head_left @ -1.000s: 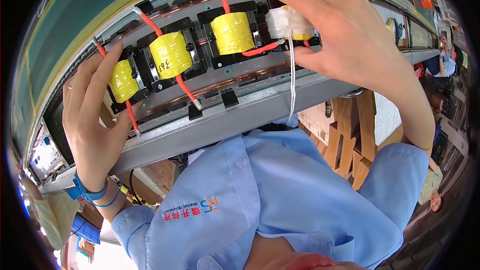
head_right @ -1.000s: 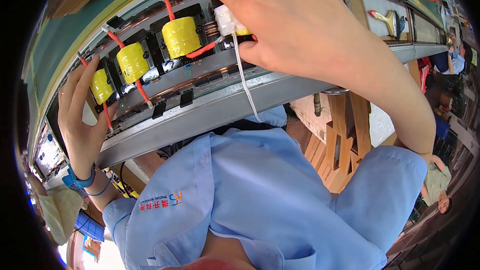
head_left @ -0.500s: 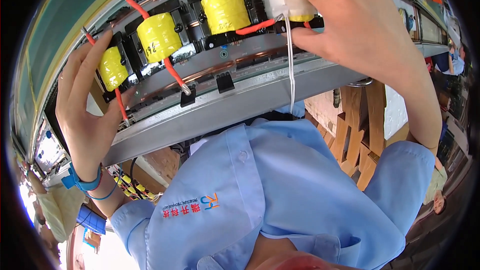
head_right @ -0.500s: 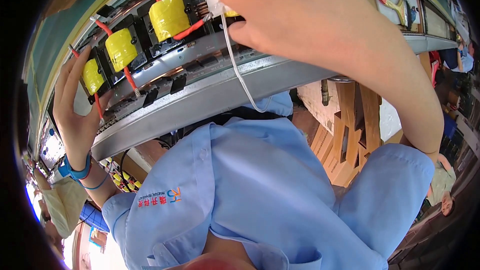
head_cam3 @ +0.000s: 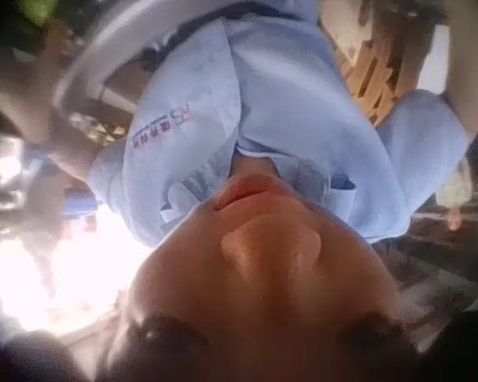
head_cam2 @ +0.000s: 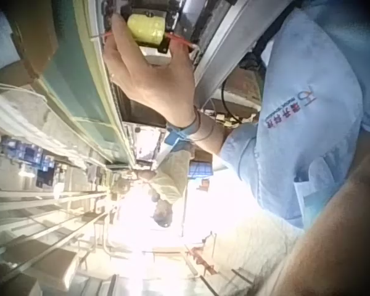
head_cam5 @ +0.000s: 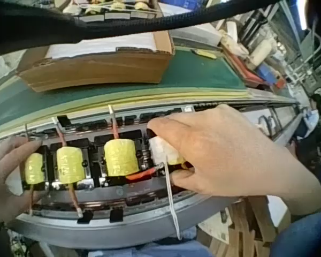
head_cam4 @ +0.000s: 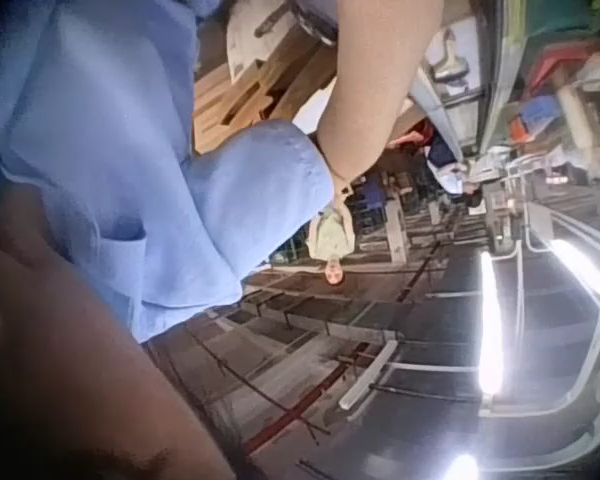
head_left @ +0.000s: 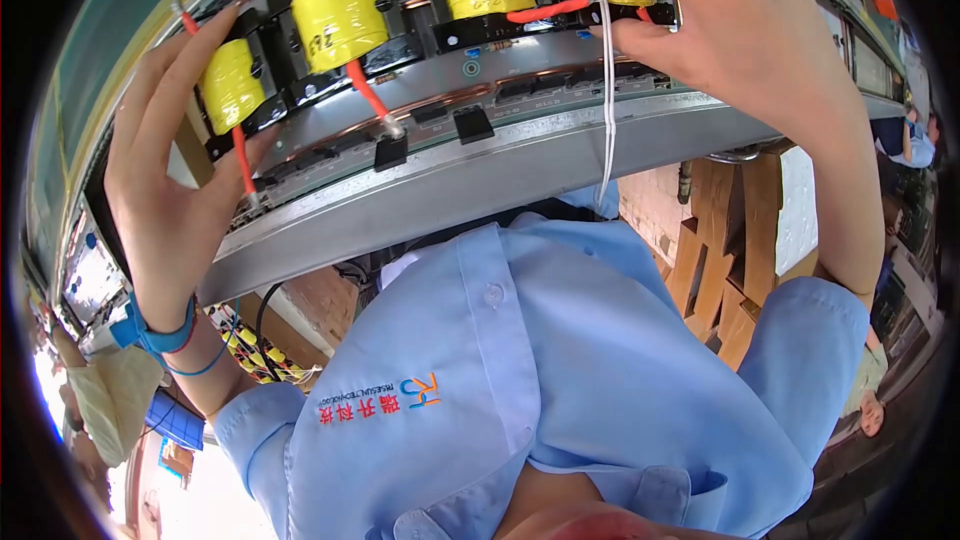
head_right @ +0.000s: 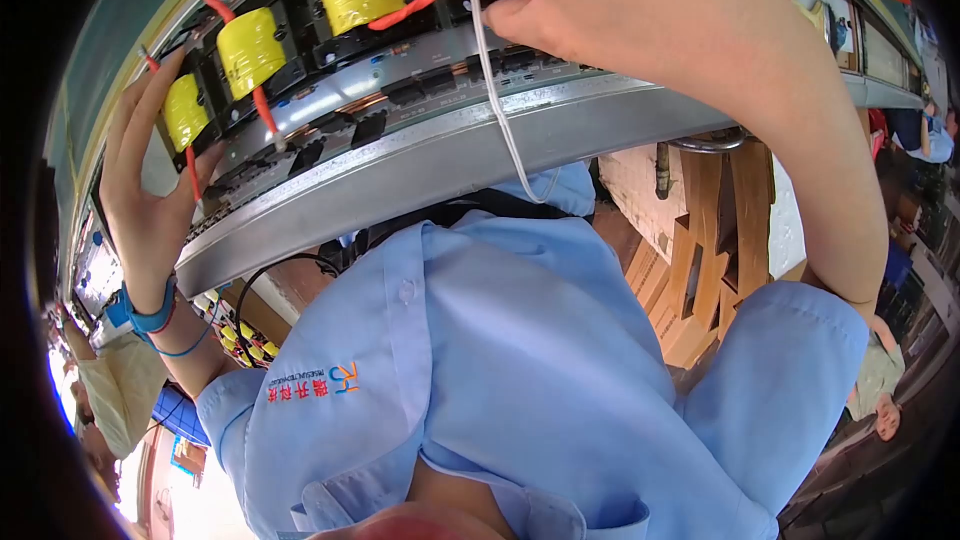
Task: Manually assemble electronic components by placing transformers into a fixture on an assembly line.
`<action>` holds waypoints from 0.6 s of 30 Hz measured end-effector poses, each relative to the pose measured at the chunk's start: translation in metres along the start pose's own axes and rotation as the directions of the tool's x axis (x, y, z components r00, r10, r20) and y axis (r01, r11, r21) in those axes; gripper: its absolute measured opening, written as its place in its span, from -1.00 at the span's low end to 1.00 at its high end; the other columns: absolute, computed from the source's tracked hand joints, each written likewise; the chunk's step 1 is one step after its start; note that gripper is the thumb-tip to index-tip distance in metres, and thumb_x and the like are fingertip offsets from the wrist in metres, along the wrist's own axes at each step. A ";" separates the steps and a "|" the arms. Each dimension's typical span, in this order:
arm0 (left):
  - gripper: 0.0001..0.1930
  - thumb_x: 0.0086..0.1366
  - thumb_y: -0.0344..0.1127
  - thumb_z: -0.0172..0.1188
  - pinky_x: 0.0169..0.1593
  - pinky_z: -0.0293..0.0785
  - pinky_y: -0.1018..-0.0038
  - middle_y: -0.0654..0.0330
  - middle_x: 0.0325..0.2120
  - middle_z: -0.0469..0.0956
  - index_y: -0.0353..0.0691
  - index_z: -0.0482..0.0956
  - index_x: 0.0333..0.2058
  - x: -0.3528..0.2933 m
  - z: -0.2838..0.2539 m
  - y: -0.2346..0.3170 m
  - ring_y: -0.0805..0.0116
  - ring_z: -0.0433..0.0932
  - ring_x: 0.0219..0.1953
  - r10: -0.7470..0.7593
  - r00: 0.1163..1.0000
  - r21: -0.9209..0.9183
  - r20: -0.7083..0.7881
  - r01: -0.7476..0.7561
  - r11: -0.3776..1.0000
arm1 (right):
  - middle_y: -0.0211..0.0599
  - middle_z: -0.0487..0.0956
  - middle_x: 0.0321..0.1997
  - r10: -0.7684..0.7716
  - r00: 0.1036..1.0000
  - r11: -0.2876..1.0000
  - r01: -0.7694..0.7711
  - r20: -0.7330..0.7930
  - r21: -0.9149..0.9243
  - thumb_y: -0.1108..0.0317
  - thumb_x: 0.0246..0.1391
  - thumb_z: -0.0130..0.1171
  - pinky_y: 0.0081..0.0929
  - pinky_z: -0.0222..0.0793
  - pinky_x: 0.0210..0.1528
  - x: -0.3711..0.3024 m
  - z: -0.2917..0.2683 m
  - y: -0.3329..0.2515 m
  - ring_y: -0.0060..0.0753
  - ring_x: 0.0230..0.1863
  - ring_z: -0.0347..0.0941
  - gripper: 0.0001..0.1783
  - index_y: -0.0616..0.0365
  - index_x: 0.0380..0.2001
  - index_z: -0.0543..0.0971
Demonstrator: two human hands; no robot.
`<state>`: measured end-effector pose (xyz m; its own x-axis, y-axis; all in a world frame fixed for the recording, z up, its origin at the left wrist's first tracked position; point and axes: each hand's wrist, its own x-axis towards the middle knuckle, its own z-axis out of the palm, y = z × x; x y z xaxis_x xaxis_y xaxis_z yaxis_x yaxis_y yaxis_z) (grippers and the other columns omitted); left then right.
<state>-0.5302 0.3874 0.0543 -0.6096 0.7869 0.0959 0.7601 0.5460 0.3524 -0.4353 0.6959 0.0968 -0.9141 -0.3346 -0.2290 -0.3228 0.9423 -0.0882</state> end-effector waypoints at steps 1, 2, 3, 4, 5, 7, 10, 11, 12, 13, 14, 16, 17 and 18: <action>-0.27 -0.18 -0.55 0.43 0.11 0.41 0.33 0.11 0.01 0.49 -0.10 0.51 0.09 0.000 0.000 0.002 0.14 0.48 0.04 0.013 0.999 -0.022 -0.029 -0.014 1.000 | 0.01 0.56 -0.32 0.001 1.000 1.000 -0.001 -0.001 -0.014 0.31 -0.12 0.27 -0.35 0.46 -0.35 -0.001 -0.002 -0.002 -0.15 -0.37 0.54 -0.40 0.48 -0.02 0.42; -0.30 -0.18 -0.55 0.42 0.06 0.43 0.35 0.12 -0.02 0.51 -0.08 0.53 0.07 0.000 -0.001 0.004 0.15 0.51 -0.01 0.026 0.998 -0.041 -0.060 -0.029 0.999 | 0.01 0.56 -0.32 -0.007 1.000 1.000 0.006 -0.016 -0.018 0.31 -0.12 0.27 -0.35 0.46 -0.35 0.001 -0.006 -0.005 -0.15 -0.37 0.54 -0.40 0.48 -0.02 0.42; -0.30 -0.18 -0.55 0.42 0.06 0.43 0.35 0.12 -0.02 0.51 -0.08 0.53 0.07 -0.001 -0.003 0.005 0.15 0.51 -0.01 0.024 0.997 -0.024 -0.069 -0.026 0.999 | 0.00 0.57 -0.33 0.048 0.997 0.999 -0.048 0.055 -0.005 0.31 -0.12 0.27 -0.34 0.46 -0.35 0.005 -0.012 -0.009 -0.14 -0.37 0.54 -0.40 0.49 -0.03 0.42; -0.32 -0.16 -0.52 0.41 0.04 0.43 0.35 0.11 -0.03 0.51 -0.09 0.53 0.07 0.001 0.000 0.004 0.13 0.51 -0.03 0.026 0.997 -0.042 -0.070 -0.029 0.999 | -0.01 0.57 -0.34 0.114 0.985 0.993 -0.115 0.131 -0.003 0.31 -0.11 0.28 -0.32 0.46 -0.35 0.007 -0.014 -0.011 -0.13 -0.37 0.54 -0.40 0.50 -0.03 0.42; -0.34 -0.14 -0.49 0.41 0.02 0.43 0.35 0.11 -0.04 0.51 -0.10 0.53 0.06 0.002 0.003 0.004 0.12 0.51 -0.04 0.028 0.997 -0.060 -0.072 -0.032 0.998 | -0.01 0.57 -0.34 0.118 0.986 0.993 -0.118 0.117 -0.011 0.31 -0.11 0.28 -0.32 0.46 -0.35 0.007 -0.015 -0.011 -0.13 -0.37 0.54 -0.40 0.50 -0.03 0.42; -0.34 -0.10 -0.43 0.39 0.00 0.42 0.33 0.10 -0.03 0.50 -0.09 0.49 0.09 0.004 0.005 0.005 0.07 0.49 -0.06 0.059 0.996 -0.008 -0.066 -0.059 0.998 | -0.03 0.57 -0.43 0.107 0.983 0.992 -0.097 0.150 -0.074 0.31 0.00 0.23 -0.35 0.44 -0.44 0.006 -0.015 -0.010 -0.14 -0.48 0.52 -0.53 0.46 -0.08 0.48; -0.35 -0.04 -0.45 0.34 0.09 0.32 0.30 0.11 0.01 0.48 -0.12 0.45 0.12 -0.006 -0.008 0.012 0.06 0.43 0.01 0.039 0.999 0.003 -0.028 -0.039 0.999 | -0.13 0.57 -0.05 0.000 0.975 0.999 -0.011 -0.221 -0.046 0.47 -0.25 0.29 -0.31 0.49 -0.25 -0.024 -0.010 -0.010 -0.12 -0.27 0.54 -0.45 0.21 -0.05 0.50; -0.35 -0.04 -0.45 0.34 0.09 0.32 0.30 0.11 0.01 0.48 -0.12 0.45 0.12 -0.012 -0.010 0.013 0.06 0.43 0.01 0.023 0.999 0.020 -0.033 -0.023 1.000 | -0.13 0.57 -0.05 -0.020 0.972 0.999 0.009 -0.233 -0.046 0.47 -0.25 0.29 -0.31 0.49 -0.25 -0.034 -0.007 -0.008 -0.12 -0.27 0.54 -0.45 0.21 -0.05 0.50; -0.37 -0.04 -0.44 0.34 0.09 0.31 0.28 0.12 0.02 0.47 -0.13 0.47 0.10 -0.017 -0.013 0.014 0.07 0.43 0.01 0.028 0.999 0.012 -0.042 -0.028 1.000 | -0.14 0.57 -0.04 -0.167 0.930 0.986 0.150 -0.326 -0.076 0.46 -0.22 0.26 -0.35 0.47 -0.32 -0.043 -0.004 -0.007 -0.20 -0.29 0.54 -0.54 0.21 -0.12 0.54; -0.39 -0.04 -0.44 0.34 0.10 0.30 0.27 0.13 0.03 0.47 -0.13 0.48 0.08 -0.018 -0.018 0.016 0.07 0.43 0.00 0.057 0.997 -0.003 -0.056 -0.057 0.998 | -0.14 0.57 -0.04 -0.291 0.865 0.957 0.261 -0.409 -0.129 0.45 -0.20 0.23 -0.39 0.46 -0.38 -0.057 -0.006 -0.010 -0.27 -0.31 0.54 -0.63 0.21 -0.19 0.58; -0.45 -0.03 -0.41 0.34 0.10 0.30 0.26 0.15 0.02 0.48 -0.15 0.52 0.03 -0.022 -0.020 0.019 0.10 0.42 0.00 0.063 0.995 0.011 -0.073 -0.063 0.998 | -0.28 0.58 -0.13 -0.340 0.866 0.940 0.318 -0.367 -0.122 0.39 -0.22 0.23 -0.50 0.39 -0.45 -0.067 0.004 -0.019 -0.43 -0.38 0.48 -0.69 0.15 -0.28 0.61; -0.49 -0.01 -0.40 0.34 0.11 0.30 0.25 0.16 0.01 0.49 -0.16 0.54 0.00 -0.025 -0.024 0.023 0.13 0.44 -0.05 0.086 0.995 0.071 -0.051 -0.082 0.994 | -0.46 0.58 -0.23 -0.430 0.865 0.902 0.396 -0.258 -0.174 0.32 -0.25 0.20 -0.65 0.25 -0.53 -0.083 0.030 -0.036 -0.61 -0.46 0.38 -0.78 0.06 -0.41 0.63; -0.52 0.00 -0.39 0.34 0.12 0.30 0.24 0.16 -0.01 0.50 -0.17 0.56 -0.03 -0.026 -0.025 0.025 0.16 0.47 -0.09 0.118 0.992 0.113 -0.035 -0.113 0.987 | -0.50 0.57 -0.24 -0.462 0.867 0.878 0.416 -0.189 -0.236 0.31 -0.26 0.18 -0.69 0.19 -0.55 -0.087 0.042 -0.040 -0.64 -0.47 0.34 -0.81 0.02 -0.46 0.61; -0.57 0.04 -0.40 0.31 0.14 0.29 0.22 0.17 -0.03 0.52 -0.19 0.56 -0.05 -0.026 -0.025 0.029 0.23 0.50 -0.22 0.124 0.992 0.137 -0.040 -0.117 0.984 | -0.50 0.57 -0.24 -0.464 0.864 0.876 0.416 -0.194 -0.243 0.31 -0.26 0.18 -0.69 0.19 -0.55 -0.086 0.049 -0.041 -0.64 -0.47 0.34 -0.81 0.02 -0.46 0.61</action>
<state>-0.4984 0.3758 0.0853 -0.5194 0.8363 0.1757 0.8500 0.4842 0.2075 -0.3318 0.6855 0.0724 -0.6878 -0.7252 0.0309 -0.7228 0.6882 0.0625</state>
